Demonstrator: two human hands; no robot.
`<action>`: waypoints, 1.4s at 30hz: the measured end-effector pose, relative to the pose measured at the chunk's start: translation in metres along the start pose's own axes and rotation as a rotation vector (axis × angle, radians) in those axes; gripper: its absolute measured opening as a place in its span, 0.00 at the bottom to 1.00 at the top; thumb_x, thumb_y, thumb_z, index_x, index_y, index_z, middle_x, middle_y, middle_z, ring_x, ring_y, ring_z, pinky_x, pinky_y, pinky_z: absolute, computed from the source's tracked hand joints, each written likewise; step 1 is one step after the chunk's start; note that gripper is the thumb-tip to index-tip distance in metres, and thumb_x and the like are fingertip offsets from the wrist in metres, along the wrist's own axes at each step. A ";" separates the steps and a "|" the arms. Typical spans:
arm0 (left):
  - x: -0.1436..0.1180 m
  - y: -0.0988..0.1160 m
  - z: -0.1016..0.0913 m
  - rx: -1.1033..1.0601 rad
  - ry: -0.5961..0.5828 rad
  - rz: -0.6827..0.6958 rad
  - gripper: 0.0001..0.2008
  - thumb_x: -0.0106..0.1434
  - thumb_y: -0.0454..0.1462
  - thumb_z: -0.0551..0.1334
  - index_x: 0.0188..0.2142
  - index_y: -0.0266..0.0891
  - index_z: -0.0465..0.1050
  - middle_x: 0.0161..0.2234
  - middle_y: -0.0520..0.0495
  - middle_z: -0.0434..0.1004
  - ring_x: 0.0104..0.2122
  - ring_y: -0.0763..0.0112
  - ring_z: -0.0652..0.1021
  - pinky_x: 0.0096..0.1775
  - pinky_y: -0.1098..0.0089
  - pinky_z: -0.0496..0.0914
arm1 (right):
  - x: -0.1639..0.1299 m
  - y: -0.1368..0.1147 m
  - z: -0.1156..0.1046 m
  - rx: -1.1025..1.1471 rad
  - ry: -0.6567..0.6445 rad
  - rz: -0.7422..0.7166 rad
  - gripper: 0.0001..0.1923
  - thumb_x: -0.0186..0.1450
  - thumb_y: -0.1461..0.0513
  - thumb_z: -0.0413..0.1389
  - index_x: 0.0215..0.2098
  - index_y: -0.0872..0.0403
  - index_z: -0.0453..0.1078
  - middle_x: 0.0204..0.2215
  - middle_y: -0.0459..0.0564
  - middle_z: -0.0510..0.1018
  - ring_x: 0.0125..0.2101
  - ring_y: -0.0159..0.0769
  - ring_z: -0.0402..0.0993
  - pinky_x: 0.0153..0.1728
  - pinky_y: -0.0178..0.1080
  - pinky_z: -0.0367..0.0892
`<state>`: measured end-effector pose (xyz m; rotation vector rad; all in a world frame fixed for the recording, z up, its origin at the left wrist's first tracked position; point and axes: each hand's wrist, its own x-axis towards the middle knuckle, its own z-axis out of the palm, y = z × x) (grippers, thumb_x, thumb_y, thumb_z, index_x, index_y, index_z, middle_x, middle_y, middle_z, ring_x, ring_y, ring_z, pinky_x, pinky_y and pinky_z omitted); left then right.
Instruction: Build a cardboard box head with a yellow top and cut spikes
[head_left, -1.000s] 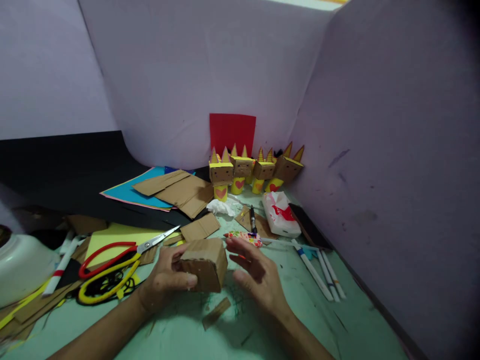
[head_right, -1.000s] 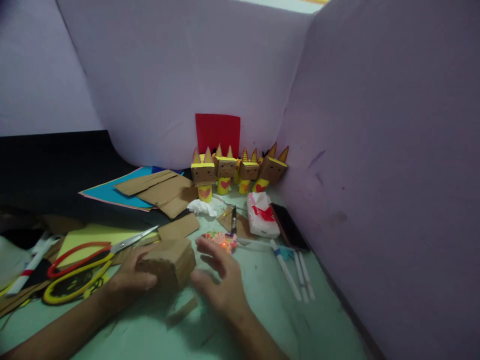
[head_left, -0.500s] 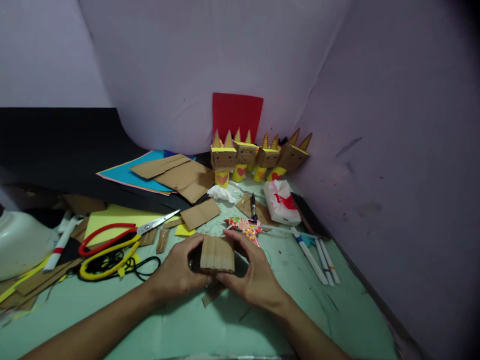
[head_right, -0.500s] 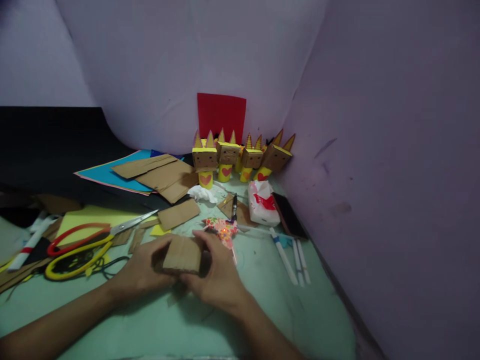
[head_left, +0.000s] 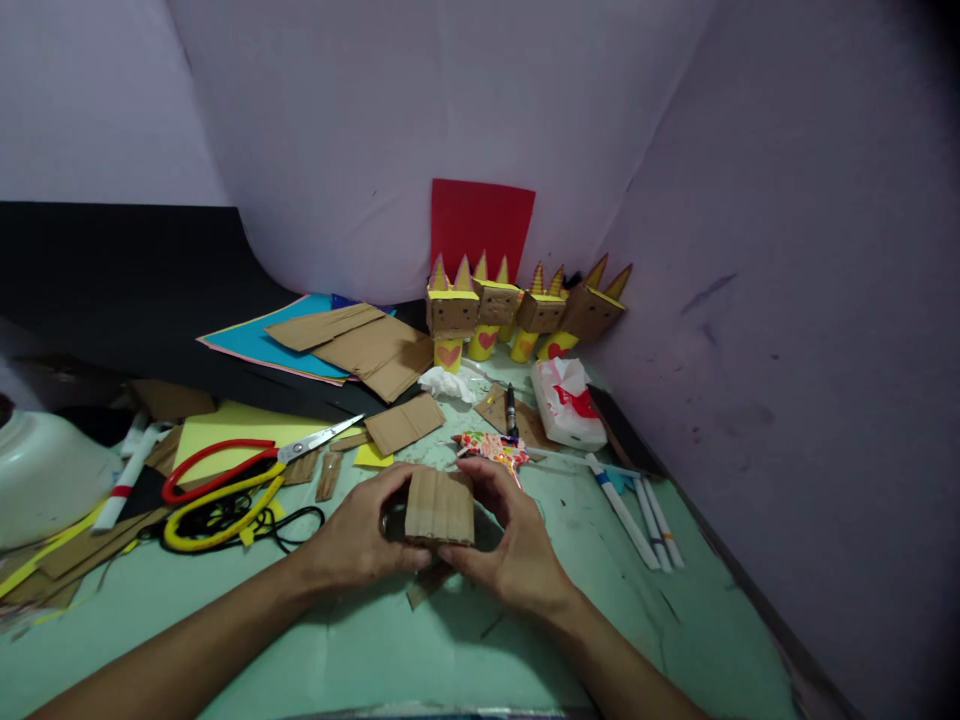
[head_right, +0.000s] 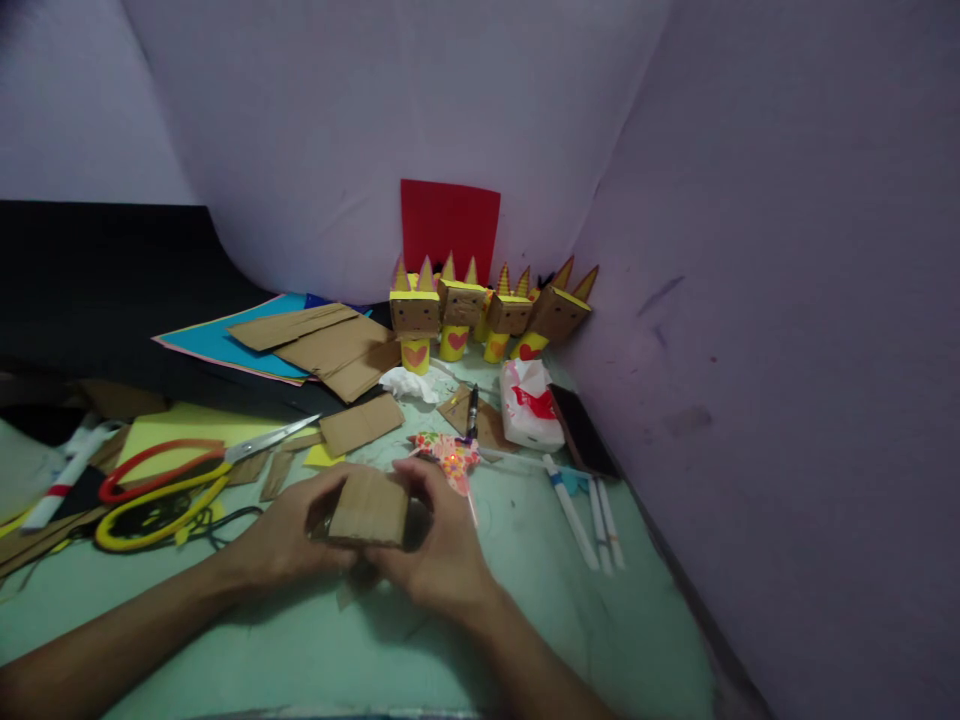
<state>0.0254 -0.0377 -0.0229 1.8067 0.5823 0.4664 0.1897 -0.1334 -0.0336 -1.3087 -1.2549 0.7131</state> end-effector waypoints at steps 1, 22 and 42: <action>-0.001 0.000 0.000 -0.024 0.000 0.005 0.27 0.46 0.36 0.70 0.47 0.39 0.67 0.44 0.44 0.73 0.44 0.56 0.74 0.45 0.62 0.69 | 0.000 -0.001 0.000 0.021 0.000 -0.008 0.32 0.44 0.66 0.67 0.47 0.50 0.65 0.44 0.51 0.74 0.45 0.44 0.72 0.47 0.44 0.67; -0.013 -0.010 -0.003 -0.317 -0.024 0.177 0.46 0.47 0.52 0.69 0.62 0.48 0.54 0.61 0.43 0.56 0.59 0.48 0.59 0.58 0.56 0.53 | 0.003 -0.020 -0.005 0.114 0.007 -0.060 0.28 0.43 0.66 0.66 0.41 0.48 0.64 0.41 0.49 0.73 0.41 0.44 0.72 0.39 0.39 0.69; -0.019 0.009 -0.005 -0.261 -0.001 0.167 0.25 0.45 0.45 0.70 0.42 0.36 0.74 0.38 0.48 0.75 0.38 0.61 0.70 0.41 0.64 0.64 | -0.003 0.003 0.009 -0.339 0.125 -0.770 0.18 0.59 0.56 0.61 0.44 0.54 0.65 0.41 0.55 0.73 0.44 0.46 0.69 0.48 0.50 0.63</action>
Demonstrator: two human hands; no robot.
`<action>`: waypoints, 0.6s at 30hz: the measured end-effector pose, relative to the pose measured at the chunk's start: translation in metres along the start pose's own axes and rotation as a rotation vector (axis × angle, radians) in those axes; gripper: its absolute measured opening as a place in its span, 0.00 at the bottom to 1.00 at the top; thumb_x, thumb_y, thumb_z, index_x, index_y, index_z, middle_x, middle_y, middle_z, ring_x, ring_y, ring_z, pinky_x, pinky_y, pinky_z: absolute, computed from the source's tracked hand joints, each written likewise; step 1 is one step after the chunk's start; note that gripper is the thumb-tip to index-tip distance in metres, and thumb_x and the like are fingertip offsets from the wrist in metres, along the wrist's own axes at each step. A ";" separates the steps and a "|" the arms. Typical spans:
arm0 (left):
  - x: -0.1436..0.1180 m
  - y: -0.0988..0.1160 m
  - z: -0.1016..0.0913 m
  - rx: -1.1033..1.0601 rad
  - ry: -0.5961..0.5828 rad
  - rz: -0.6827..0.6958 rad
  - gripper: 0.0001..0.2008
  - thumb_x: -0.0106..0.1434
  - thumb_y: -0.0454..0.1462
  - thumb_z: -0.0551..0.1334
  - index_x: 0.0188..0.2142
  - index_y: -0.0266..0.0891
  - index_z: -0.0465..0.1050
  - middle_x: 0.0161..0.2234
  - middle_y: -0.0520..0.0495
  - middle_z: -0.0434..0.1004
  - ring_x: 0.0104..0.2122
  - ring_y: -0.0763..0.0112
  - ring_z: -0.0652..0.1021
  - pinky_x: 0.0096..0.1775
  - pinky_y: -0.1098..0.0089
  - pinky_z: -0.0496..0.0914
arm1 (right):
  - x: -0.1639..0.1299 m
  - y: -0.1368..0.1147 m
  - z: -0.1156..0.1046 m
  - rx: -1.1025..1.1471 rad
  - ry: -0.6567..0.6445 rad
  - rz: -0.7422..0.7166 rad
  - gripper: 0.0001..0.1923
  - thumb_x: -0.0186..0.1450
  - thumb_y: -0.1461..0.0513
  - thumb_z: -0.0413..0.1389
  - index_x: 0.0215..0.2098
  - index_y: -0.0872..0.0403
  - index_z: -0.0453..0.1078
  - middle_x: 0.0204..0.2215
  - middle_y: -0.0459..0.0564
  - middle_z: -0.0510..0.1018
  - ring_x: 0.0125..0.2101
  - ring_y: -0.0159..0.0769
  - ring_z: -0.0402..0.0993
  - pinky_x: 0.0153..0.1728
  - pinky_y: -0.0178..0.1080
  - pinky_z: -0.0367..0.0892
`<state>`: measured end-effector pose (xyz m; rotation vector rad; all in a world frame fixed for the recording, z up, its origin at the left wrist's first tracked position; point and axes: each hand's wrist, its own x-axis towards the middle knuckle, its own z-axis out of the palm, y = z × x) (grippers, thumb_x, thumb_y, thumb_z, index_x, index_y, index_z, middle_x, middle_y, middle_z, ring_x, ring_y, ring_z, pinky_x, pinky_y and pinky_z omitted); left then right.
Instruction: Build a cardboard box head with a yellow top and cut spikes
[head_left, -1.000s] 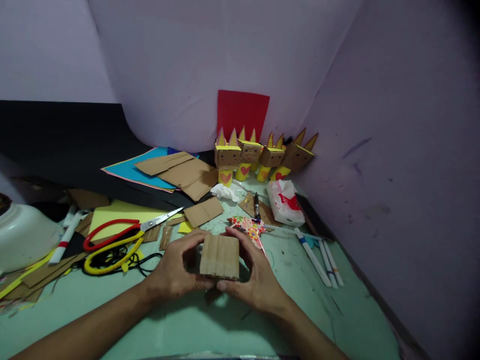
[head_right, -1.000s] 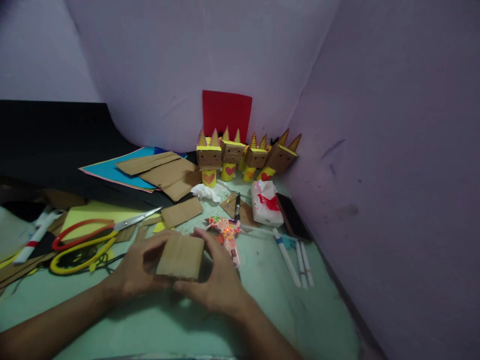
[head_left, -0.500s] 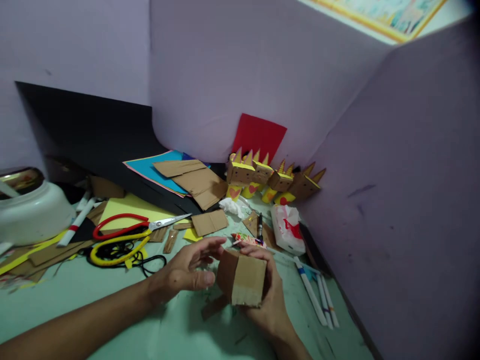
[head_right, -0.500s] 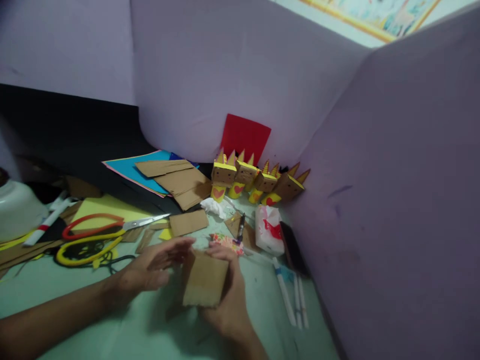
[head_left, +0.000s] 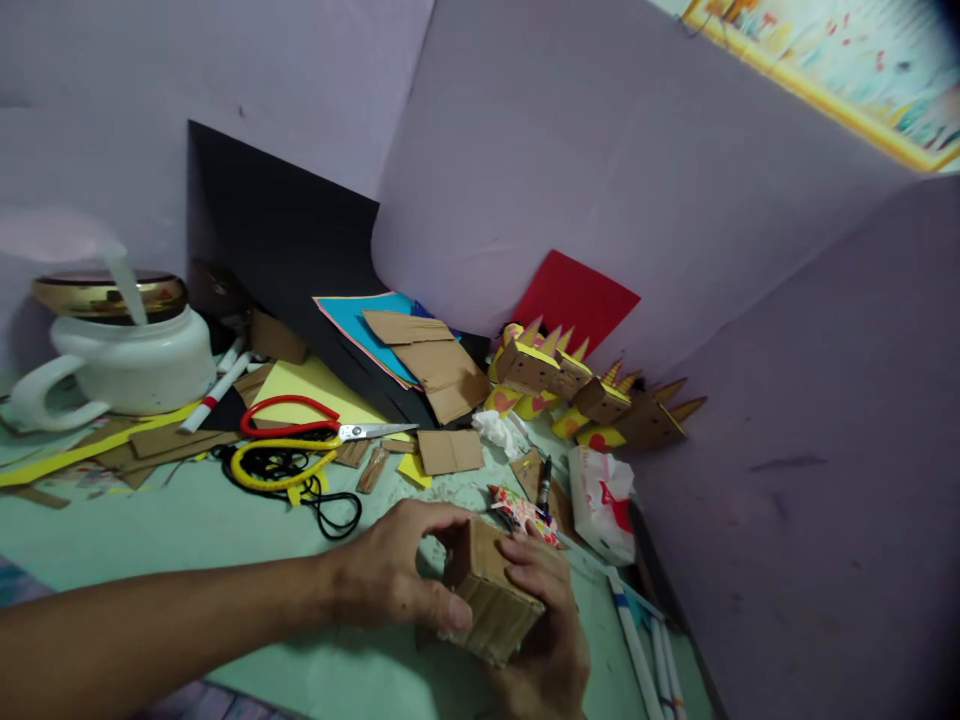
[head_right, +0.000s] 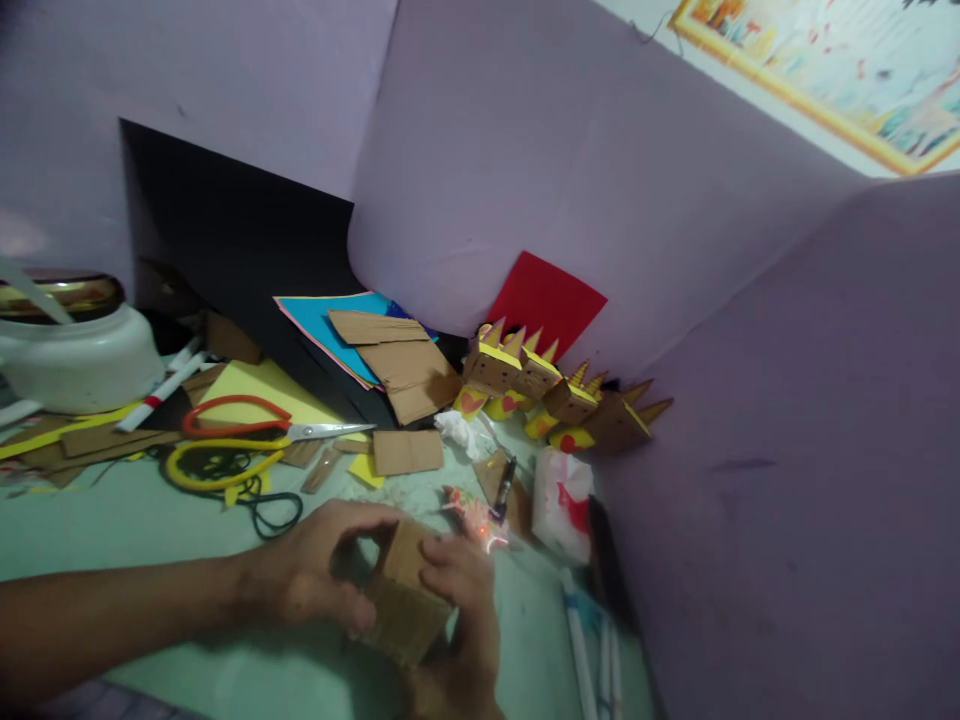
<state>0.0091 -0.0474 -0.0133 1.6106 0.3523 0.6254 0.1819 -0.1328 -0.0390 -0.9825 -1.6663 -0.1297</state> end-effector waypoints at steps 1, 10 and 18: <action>0.000 0.000 -0.001 0.012 0.000 0.000 0.25 0.46 0.45 0.69 0.42 0.37 0.74 0.38 0.48 0.75 0.38 0.61 0.70 0.41 0.65 0.64 | 0.001 -0.001 0.000 -0.018 0.003 -0.013 0.18 0.59 0.55 0.60 0.43 0.54 0.65 0.40 0.55 0.73 0.43 0.46 0.70 0.47 0.50 0.64; 0.001 -0.004 0.002 0.027 -0.030 -0.013 0.38 0.45 0.49 0.69 0.53 0.37 0.65 0.46 0.45 0.73 0.44 0.57 0.71 0.47 0.61 0.65 | -0.004 0.005 -0.006 -0.163 -0.104 -0.133 0.15 0.58 0.63 0.59 0.44 0.55 0.66 0.40 0.55 0.76 0.41 0.46 0.72 0.44 0.53 0.67; -0.001 -0.001 0.004 0.141 0.046 -0.069 0.32 0.43 0.49 0.69 0.46 0.37 0.69 0.41 0.47 0.74 0.40 0.57 0.71 0.44 0.62 0.67 | -0.007 0.003 -0.005 -0.212 -0.109 -0.180 0.15 0.55 0.69 0.57 0.41 0.56 0.68 0.39 0.55 0.78 0.43 0.47 0.71 0.49 0.58 0.64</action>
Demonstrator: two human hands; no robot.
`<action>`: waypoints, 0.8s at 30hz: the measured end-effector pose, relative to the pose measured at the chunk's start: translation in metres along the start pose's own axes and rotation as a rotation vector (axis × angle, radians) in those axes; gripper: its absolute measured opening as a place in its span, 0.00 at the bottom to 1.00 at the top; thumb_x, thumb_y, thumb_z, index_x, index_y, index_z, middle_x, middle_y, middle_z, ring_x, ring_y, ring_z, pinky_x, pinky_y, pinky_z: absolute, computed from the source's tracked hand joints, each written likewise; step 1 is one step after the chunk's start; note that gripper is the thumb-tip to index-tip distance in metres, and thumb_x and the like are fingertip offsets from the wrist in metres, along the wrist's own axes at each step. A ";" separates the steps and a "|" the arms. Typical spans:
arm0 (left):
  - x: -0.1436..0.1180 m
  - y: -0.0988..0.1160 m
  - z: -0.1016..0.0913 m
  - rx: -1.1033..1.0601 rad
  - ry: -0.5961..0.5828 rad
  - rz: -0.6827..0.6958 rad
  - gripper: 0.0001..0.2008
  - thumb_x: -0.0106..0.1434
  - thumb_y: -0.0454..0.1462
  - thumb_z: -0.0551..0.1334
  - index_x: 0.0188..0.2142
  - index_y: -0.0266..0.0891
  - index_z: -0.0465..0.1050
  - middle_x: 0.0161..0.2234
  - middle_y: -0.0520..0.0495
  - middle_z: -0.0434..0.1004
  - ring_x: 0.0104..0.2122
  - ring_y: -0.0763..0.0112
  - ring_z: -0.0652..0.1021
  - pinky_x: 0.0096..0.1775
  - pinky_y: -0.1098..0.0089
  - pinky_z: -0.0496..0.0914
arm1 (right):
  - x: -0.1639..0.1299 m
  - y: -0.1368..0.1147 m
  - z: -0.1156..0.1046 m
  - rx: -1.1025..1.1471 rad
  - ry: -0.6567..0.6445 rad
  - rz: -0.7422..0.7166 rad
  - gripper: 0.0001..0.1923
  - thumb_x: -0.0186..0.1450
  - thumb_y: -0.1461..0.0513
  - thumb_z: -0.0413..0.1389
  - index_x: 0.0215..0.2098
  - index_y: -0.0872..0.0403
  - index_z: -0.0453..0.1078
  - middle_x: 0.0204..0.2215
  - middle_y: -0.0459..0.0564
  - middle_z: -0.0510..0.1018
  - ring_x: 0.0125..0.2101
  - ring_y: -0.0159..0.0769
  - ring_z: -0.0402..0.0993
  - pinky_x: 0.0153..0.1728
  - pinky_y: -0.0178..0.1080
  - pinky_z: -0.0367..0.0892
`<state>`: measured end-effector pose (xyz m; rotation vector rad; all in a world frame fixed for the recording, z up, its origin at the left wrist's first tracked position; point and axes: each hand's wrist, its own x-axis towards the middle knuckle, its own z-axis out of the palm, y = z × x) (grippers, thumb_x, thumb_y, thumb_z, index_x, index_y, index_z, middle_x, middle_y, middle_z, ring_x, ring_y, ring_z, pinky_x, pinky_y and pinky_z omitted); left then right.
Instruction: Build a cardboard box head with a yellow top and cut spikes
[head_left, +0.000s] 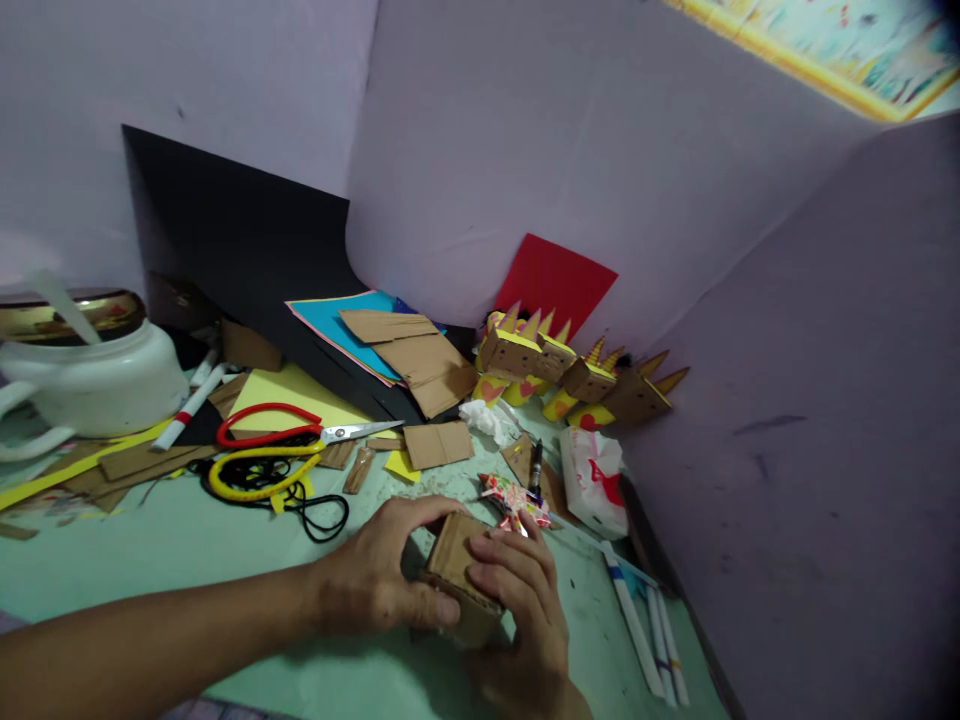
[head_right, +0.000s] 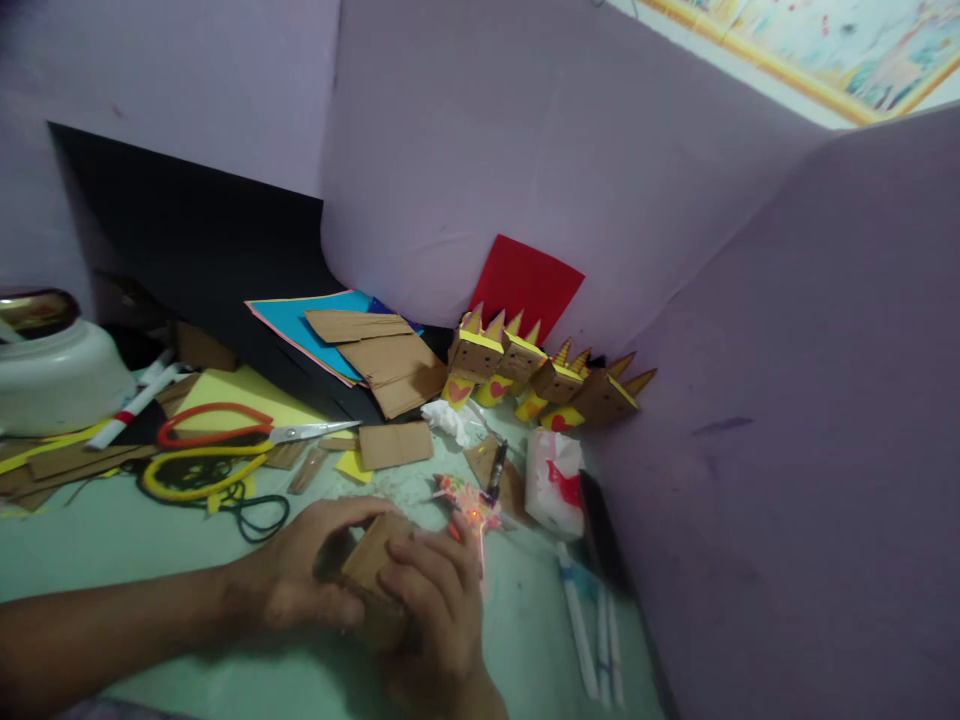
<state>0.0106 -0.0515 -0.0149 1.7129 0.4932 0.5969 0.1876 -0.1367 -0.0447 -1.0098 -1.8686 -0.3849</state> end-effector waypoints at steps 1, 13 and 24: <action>0.000 0.000 0.000 -0.009 -0.024 0.009 0.32 0.44 0.49 0.69 0.46 0.37 0.69 0.40 0.47 0.74 0.40 0.57 0.72 0.43 0.63 0.67 | -0.001 0.000 0.000 -0.003 0.010 -0.003 0.15 0.55 0.69 0.57 0.41 0.55 0.68 0.39 0.55 0.78 0.43 0.47 0.71 0.49 0.58 0.64; -0.001 0.002 0.001 0.102 -0.035 0.027 0.33 0.41 0.43 0.70 0.47 0.37 0.68 0.44 0.46 0.74 0.43 0.54 0.72 0.48 0.59 0.66 | -0.001 -0.002 -0.001 -0.020 0.102 -0.028 0.11 0.57 0.66 0.57 0.39 0.56 0.68 0.36 0.55 0.79 0.41 0.46 0.74 0.50 0.58 0.64; 0.003 -0.003 0.000 0.013 -0.103 0.071 0.30 0.40 0.45 0.70 0.42 0.38 0.66 0.36 0.50 0.71 0.35 0.63 0.70 0.39 0.65 0.68 | -0.003 -0.002 0.004 -0.024 0.112 0.015 0.14 0.56 0.65 0.57 0.41 0.50 0.67 0.34 0.51 0.80 0.38 0.47 0.77 0.51 0.61 0.63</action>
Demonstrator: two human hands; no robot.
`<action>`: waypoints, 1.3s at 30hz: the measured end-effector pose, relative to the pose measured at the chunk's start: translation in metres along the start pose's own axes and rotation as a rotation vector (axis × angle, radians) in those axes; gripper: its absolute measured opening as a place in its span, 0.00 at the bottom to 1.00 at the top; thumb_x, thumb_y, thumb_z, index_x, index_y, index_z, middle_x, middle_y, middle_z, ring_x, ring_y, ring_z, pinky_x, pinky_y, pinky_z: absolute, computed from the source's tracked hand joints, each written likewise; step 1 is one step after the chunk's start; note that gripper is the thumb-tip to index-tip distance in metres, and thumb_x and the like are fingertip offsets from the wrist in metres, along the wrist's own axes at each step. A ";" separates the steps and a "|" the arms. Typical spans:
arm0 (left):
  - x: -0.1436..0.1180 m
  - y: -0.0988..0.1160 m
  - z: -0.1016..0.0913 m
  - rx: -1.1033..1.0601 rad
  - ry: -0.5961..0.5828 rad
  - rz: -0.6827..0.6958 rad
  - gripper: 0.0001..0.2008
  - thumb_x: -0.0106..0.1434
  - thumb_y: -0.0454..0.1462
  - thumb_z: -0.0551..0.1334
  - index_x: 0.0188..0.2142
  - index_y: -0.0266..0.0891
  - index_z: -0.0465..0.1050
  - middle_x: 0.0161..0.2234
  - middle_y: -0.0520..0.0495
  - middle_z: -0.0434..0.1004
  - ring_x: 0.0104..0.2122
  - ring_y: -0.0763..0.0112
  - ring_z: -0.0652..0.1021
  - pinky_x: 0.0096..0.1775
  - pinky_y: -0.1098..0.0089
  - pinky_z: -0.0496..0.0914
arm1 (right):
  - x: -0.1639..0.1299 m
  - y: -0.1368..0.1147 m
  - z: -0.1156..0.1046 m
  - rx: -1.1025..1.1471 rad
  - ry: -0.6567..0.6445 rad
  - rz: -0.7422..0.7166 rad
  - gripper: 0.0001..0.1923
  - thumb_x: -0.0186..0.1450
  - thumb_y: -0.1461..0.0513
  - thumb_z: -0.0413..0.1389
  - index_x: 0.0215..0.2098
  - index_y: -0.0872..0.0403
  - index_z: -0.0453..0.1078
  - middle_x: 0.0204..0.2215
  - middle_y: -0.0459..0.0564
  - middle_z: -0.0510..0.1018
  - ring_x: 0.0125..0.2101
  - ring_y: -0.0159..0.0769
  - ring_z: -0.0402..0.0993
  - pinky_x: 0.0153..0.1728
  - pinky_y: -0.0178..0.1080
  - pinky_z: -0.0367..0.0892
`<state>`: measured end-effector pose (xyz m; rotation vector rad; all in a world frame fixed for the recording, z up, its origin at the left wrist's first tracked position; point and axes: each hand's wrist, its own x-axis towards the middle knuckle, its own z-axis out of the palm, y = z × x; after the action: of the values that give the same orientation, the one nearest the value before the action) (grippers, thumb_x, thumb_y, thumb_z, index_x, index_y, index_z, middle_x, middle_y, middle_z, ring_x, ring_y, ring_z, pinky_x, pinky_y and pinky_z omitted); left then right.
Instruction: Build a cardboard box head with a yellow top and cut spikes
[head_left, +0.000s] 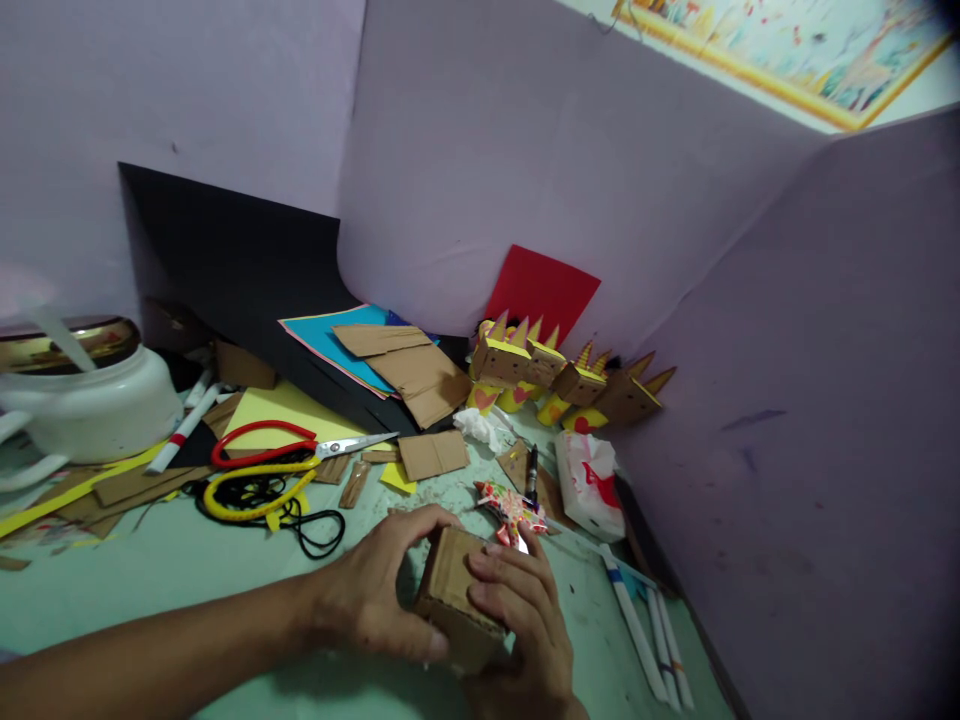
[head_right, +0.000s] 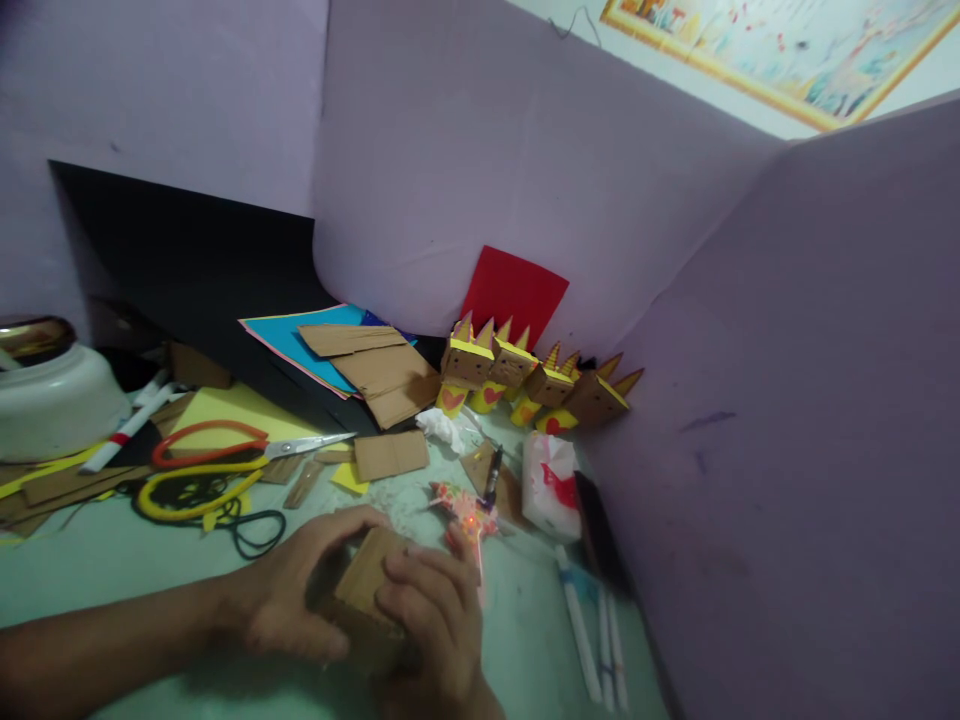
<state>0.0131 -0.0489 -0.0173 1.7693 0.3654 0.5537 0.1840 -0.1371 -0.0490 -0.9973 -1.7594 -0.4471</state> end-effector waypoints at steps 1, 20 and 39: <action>0.000 -0.003 0.000 -0.039 -0.030 0.001 0.32 0.40 0.47 0.70 0.44 0.38 0.65 0.38 0.48 0.71 0.37 0.61 0.71 0.40 0.64 0.68 | 0.002 -0.001 -0.001 0.010 -0.008 0.004 0.14 0.56 0.64 0.58 0.41 0.50 0.67 0.34 0.52 0.80 0.38 0.47 0.77 0.50 0.61 0.64; 0.004 0.008 0.018 0.802 -0.316 0.075 0.05 0.58 0.32 0.57 0.33 0.38 0.72 0.34 0.44 0.73 0.38 0.60 0.71 0.44 0.57 0.61 | 0.025 0.017 -0.032 0.067 0.381 0.819 0.31 0.43 0.57 0.68 0.43 0.54 0.63 0.37 0.50 0.73 0.34 0.41 0.73 0.35 0.42 0.71; 0.009 0.013 -0.043 0.970 -0.175 -0.160 0.03 0.55 0.33 0.60 0.29 0.40 0.73 0.30 0.48 0.74 0.34 0.63 0.72 0.37 0.65 0.62 | 0.024 0.002 -0.022 0.119 0.236 0.756 0.29 0.47 0.55 0.65 0.45 0.49 0.61 0.40 0.51 0.72 0.38 0.45 0.73 0.29 0.41 0.73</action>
<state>-0.0036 -0.0131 0.0055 2.6560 0.7213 0.0752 0.1954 -0.1412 -0.0185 -1.3641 -1.0757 0.0256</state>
